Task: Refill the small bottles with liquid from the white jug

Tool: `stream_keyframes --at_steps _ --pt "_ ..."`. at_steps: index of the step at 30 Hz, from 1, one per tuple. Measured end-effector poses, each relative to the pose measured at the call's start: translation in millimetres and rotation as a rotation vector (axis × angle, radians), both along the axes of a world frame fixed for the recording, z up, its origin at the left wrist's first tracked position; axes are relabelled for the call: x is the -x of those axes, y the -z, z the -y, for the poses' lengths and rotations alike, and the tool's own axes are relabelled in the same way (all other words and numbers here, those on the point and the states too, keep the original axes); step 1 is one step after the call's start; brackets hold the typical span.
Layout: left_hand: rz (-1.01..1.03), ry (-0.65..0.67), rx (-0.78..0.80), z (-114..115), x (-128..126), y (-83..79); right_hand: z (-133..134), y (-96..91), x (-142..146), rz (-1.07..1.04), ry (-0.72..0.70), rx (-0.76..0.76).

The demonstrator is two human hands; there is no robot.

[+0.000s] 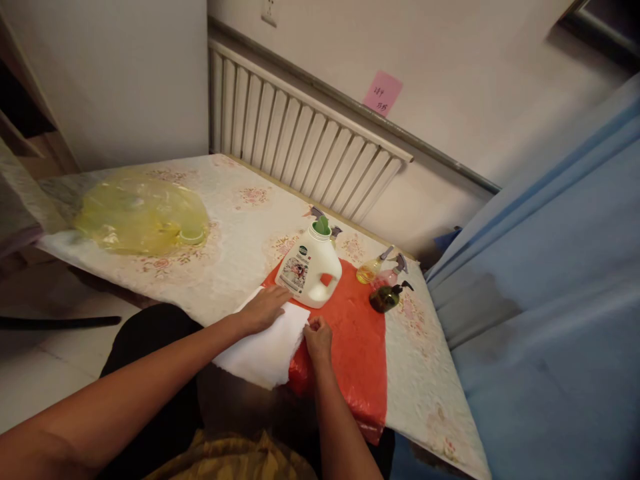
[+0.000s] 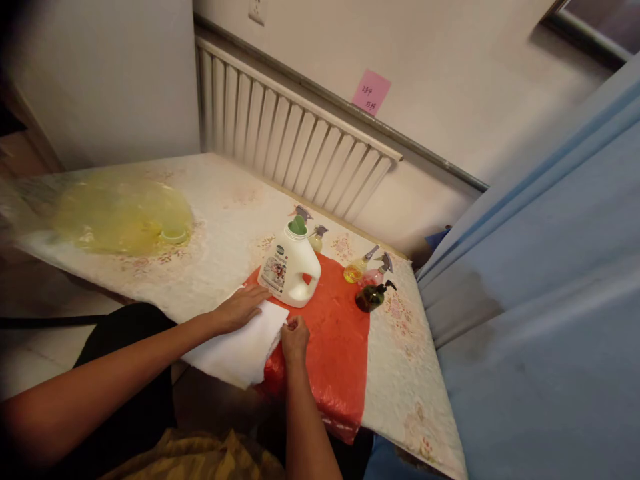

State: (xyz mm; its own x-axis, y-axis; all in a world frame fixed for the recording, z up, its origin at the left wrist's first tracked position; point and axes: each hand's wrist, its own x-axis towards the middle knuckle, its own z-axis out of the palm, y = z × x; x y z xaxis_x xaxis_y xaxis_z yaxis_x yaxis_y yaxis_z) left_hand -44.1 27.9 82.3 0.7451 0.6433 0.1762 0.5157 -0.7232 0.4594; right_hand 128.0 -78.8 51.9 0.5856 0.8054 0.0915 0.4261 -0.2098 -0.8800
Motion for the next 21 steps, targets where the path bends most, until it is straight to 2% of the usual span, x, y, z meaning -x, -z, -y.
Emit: stream_keyframes --at_steps 3,6,12,21 --pt "0.004 0.093 0.051 0.3 -22.1 -2.8 1.3 -4.5 3.6 -0.094 -0.029 -0.056" --pt "0.013 0.147 0.078 -2.7 -33.4 -8.7 3.7 -9.5 4.9 -0.183 -0.049 -0.096" --pt "0.004 0.262 0.087 -3.3 -37.0 -21.6 6.1 -17.2 7.3 -0.304 -0.074 -0.154" --pt "-0.051 0.3 0.185 -3.0 -37.7 -27.9 12.4 -21.3 19.5 -0.369 -0.132 -0.201"
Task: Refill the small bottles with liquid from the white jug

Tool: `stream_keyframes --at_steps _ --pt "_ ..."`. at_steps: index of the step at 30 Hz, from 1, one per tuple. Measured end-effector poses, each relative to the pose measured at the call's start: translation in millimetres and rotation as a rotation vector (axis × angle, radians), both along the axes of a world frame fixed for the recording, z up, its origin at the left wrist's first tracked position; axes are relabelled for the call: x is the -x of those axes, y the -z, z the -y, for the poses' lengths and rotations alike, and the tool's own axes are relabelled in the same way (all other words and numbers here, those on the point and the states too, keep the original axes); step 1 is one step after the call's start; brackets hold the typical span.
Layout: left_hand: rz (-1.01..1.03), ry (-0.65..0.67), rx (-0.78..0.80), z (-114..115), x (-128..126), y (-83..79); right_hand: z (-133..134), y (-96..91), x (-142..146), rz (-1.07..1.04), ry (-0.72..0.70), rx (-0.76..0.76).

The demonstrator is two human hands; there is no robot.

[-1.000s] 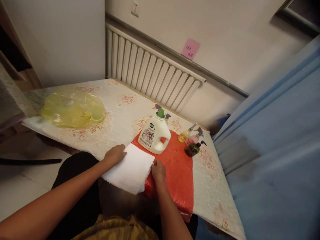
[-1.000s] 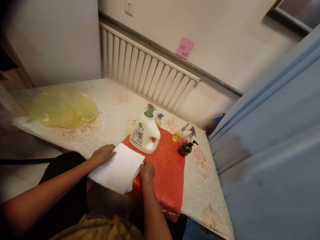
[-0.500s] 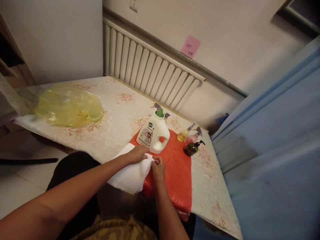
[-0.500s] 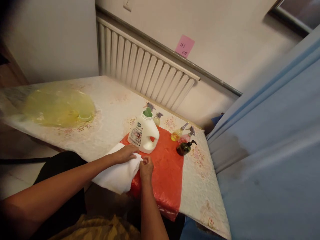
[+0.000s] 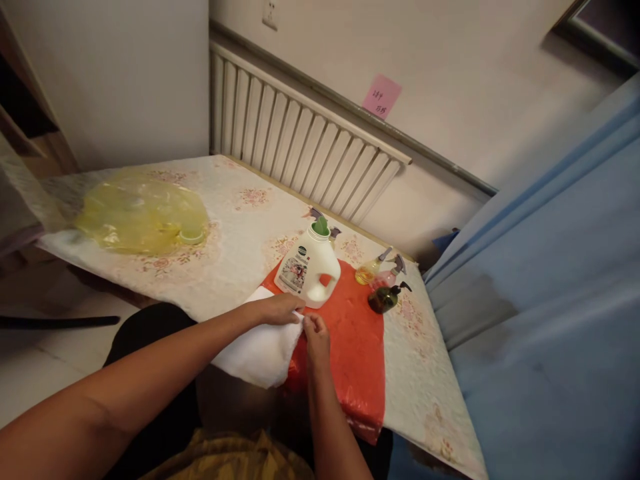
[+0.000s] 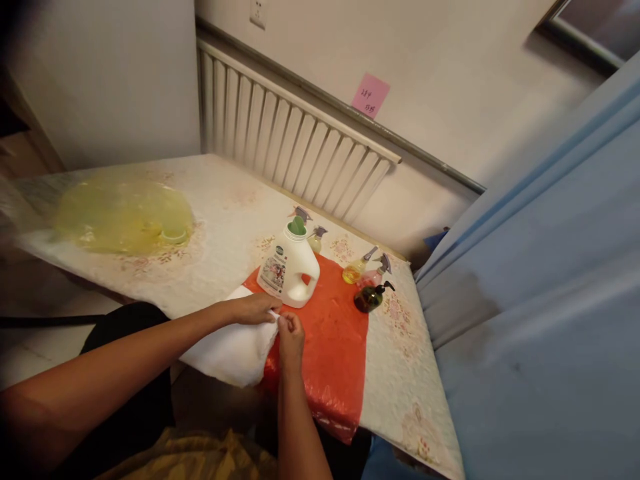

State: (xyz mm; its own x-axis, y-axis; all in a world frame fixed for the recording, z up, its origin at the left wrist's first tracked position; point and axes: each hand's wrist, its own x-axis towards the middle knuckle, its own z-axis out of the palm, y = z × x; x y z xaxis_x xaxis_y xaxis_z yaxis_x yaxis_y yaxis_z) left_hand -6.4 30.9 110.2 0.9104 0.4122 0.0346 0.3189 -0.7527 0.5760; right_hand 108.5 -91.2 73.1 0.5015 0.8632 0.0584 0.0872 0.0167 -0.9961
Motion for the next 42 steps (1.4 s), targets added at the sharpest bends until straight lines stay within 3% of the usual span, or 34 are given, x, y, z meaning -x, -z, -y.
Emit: stream_keyframes --at_steps 6,10,13,17,22,26,32,38,42 --pt "-0.053 0.028 0.028 6.1 26.5 -19.9 10.9 -6.6 18.8 0.031 -0.023 -0.005" --pt "-0.191 0.009 0.008 2.5 58.0 -38.6 27.1 -14.9 29.8 0.078 -0.045 0.012" --pt "-0.274 -0.035 -0.026 -2.7 85.8 -43.3 42.3 -22.2 36.8 0.058 -0.09 0.01" --pt "-0.281 -0.098 0.028 3.4 121.2 -34.9 63.3 -30.9 42.2 0.061 -0.121 -0.009" --pt "-0.123 -0.131 0.089 37.7 152.3 -18.5 86.8 -38.8 40.8 0.105 -0.134 0.022" --pt "-0.033 -0.169 0.119 63.0 166.7 1.7 97.3 -42.0 38.4 0.117 -0.159 0.042" --pt "0.071 -0.098 0.183 82.2 170.9 32.1 99.4 -38.0 36.4 0.075 -0.184 0.071" --pt "0.074 -0.14 0.159 90.3 170.4 29.3 102.3 -33.4 29.9 0.053 -0.18 0.095" --pt "0.042 -0.169 0.148 93.7 171.9 23.8 107.5 -38.0 23.3 0.206 -0.176 0.083"
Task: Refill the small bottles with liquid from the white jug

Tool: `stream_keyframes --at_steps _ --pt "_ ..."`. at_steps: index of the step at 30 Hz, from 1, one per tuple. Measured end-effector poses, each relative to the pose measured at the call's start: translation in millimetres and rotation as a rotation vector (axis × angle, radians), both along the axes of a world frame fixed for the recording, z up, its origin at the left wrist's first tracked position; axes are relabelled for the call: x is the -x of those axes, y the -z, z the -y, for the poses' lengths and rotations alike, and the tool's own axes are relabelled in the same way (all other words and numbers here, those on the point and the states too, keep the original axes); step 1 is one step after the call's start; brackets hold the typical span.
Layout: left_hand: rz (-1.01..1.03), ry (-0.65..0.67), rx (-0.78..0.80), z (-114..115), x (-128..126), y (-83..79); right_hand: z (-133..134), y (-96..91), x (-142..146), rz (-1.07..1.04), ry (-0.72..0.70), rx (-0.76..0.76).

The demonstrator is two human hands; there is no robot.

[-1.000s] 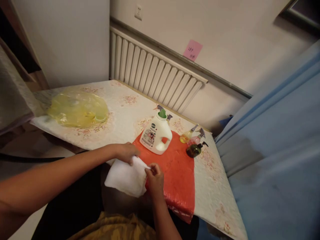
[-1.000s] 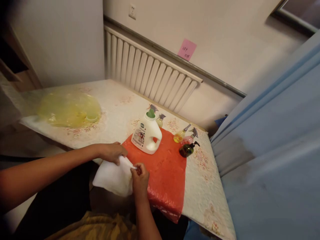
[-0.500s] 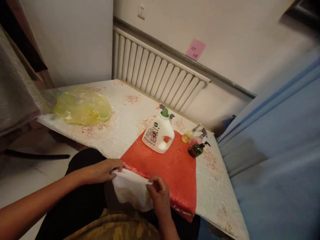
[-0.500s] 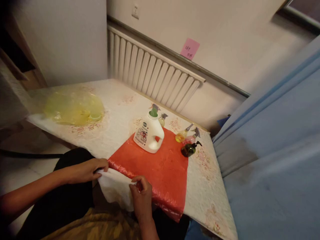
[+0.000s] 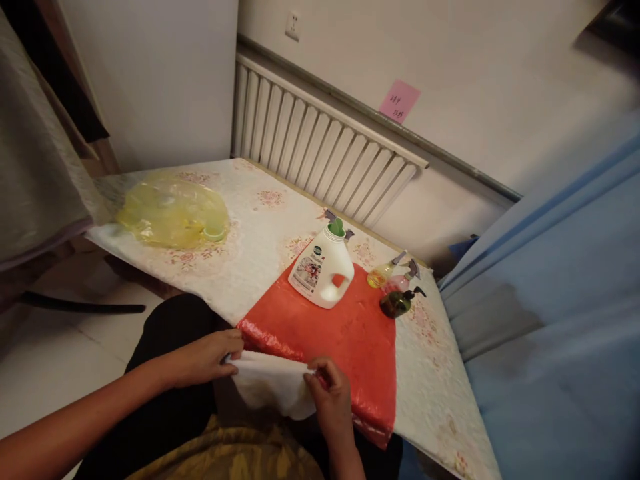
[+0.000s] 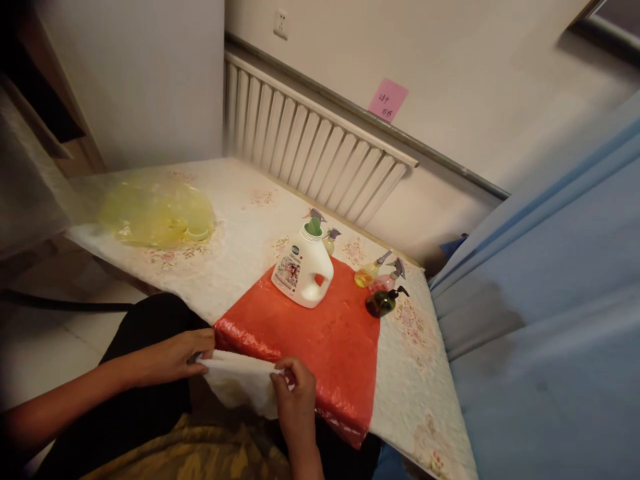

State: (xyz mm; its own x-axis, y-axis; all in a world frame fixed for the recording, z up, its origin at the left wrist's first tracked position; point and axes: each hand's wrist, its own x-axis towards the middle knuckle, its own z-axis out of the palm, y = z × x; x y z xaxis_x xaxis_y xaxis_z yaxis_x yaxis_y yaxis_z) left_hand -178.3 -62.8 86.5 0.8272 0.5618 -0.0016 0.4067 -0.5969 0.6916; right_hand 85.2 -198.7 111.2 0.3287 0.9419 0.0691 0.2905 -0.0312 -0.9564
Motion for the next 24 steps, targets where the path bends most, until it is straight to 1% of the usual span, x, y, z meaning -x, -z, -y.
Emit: stream_keyframes --at_steps 2,3,6,9,11,13,14,15,17,18,20,22,24 --pt "0.027 -0.053 0.015 -0.3 0.6 -3.0 1.9 -3.8 -4.0 0.066 0.009 -0.013" --pt "0.054 -0.085 0.033 -1.2 1.1 -5.0 2.4 -5.6 -6.0 0.062 0.017 -0.009" --pt "0.129 -0.175 0.122 -6.1 2.7 -15.6 1.0 -10.8 -11.5 -0.081 0.026 0.01" --pt "0.192 -0.244 0.2 -14.2 2.3 -34.1 -6.3 -17.0 -16.8 -0.241 0.031 -0.03" --pt "0.247 -0.286 0.251 -23.0 -2.1 -48.3 -16.5 -20.5 -22.1 -0.306 0.056 -0.065" --pt "0.282 -0.319 0.31 -37.3 -12.0 -59.6 -33.1 -20.3 -29.7 -0.346 0.08 -0.075" --pt "0.284 -0.341 0.325 -46.8 -19.2 -62.8 -44.2 -18.0 -34.3 -0.349 0.091 -0.069" --pt "0.268 -0.363 0.306 -57.8 -27.9 -63.8 -57.1 -14.1 -39.3 -0.34 0.107 -0.056" --pt "0.219 -0.421 0.226 -82.5 -48.0 -58.9 -86.5 -1.2 -49.2 -0.226 0.197 -0.014" --pt "0.18 -0.474 0.19 -94.9 -58.6 -53.4 -101.9 7.2 -53.7 -0.195 0.22 -0.002" --pt "0.14 -0.55 0.18 -116.6 -77.9 -38.2 -130.3 26.4 -61.3 -0.149 0.256 0.011" --pt "0.082 -0.608 0.182 -131.4 -91.9 -21.5 -151.5 45.8 -66.7 -0.091 0.29 0.036" --pt "0.015 -0.653 0.188 -138.7 -99.3 -7.1 -163.3 62.3 -70.5 -0.039 0.315 0.056"
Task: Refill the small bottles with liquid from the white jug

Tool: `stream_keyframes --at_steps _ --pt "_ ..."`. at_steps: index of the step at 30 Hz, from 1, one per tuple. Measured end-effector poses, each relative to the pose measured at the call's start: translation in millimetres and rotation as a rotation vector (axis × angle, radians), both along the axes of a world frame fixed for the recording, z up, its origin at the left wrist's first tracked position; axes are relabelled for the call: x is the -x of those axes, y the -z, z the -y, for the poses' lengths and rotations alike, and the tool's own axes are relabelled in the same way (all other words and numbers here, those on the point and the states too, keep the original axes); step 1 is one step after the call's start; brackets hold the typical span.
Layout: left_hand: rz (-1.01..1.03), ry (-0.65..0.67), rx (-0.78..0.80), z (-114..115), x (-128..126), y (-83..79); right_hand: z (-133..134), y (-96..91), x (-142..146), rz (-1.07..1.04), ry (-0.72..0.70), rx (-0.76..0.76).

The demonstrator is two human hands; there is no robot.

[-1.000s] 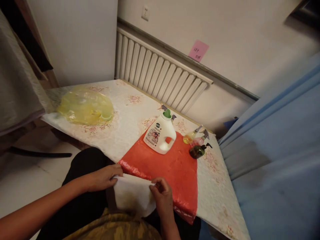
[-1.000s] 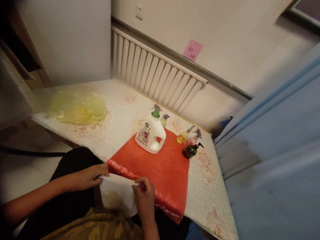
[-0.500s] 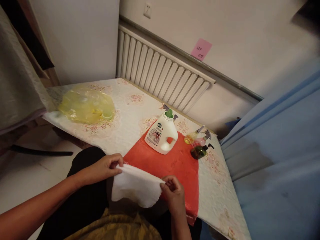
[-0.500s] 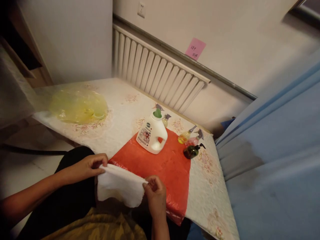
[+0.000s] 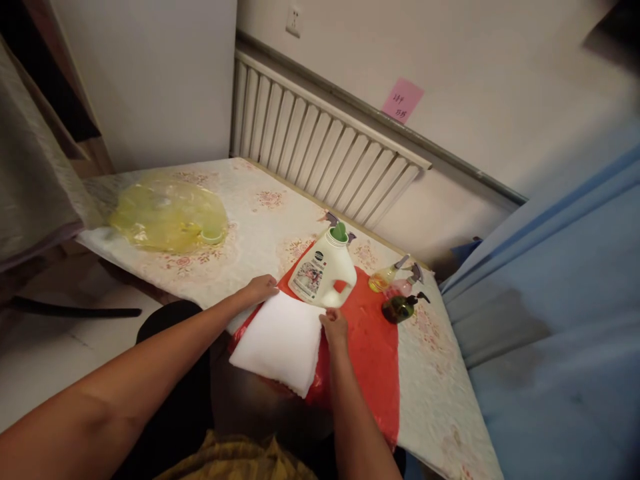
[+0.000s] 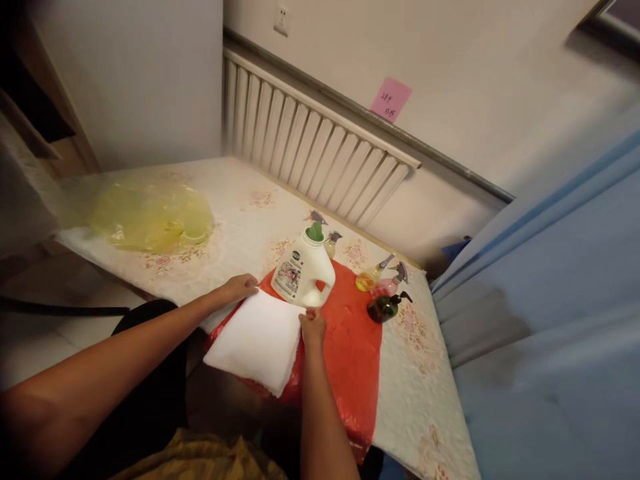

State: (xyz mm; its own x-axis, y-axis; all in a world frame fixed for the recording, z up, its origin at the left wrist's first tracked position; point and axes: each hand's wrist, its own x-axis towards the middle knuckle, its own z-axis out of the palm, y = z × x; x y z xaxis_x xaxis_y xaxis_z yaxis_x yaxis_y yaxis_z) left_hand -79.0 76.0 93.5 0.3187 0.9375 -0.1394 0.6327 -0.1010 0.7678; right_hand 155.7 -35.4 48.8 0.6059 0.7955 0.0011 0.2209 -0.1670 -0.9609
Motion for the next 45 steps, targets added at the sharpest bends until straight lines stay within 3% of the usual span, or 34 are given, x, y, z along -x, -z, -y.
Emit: stream_keyframes --at_steps 5,14,20,24,28,32,36,39,42,45 --pt "-0.135 -0.043 0.041 2.5 4.3 20.0 0.1 21.4 -6.5 0.084 -0.012 0.037" --pt "-0.241 0.083 0.083 45.1 37.8 35.5 7.8 23.5 -8.7 0.161 -0.093 0.055" --pt "-0.212 0.07 0.077 68.6 37.6 26.3 8.4 18.4 -6.8 0.204 -0.065 0.05" --pt "-0.216 0.054 0.055 62.0 34.7 16.0 5.1 17.4 -5.7 0.242 -0.045 0.064" --pt "-0.281 0.046 0.018 54.7 33.8 19.4 2.3 15.3 -1.7 0.315 -0.011 0.093" --pt "-0.36 0.025 -0.094 62.8 32.0 25.5 12.1 4.8 12.2 0.442 0.028 0.073" --pt "-0.355 0.074 -0.347 72.7 16.2 29.8 29.3 -4.8 37.7 0.589 0.041 -0.006" --pt "-0.323 0.148 -0.534 74.8 -5.5 37.4 37.3 -0.5 55.6 0.811 -0.087 -0.03" --pt "-0.321 0.193 -0.584 72.9 -24.4 49.5 40.0 11.2 64.2 0.98 -0.215 0.032" --pt "-0.362 0.215 -0.59 68.8 -31.1 65.2 40.0 18.7 61.6 0.962 -0.294 0.013"
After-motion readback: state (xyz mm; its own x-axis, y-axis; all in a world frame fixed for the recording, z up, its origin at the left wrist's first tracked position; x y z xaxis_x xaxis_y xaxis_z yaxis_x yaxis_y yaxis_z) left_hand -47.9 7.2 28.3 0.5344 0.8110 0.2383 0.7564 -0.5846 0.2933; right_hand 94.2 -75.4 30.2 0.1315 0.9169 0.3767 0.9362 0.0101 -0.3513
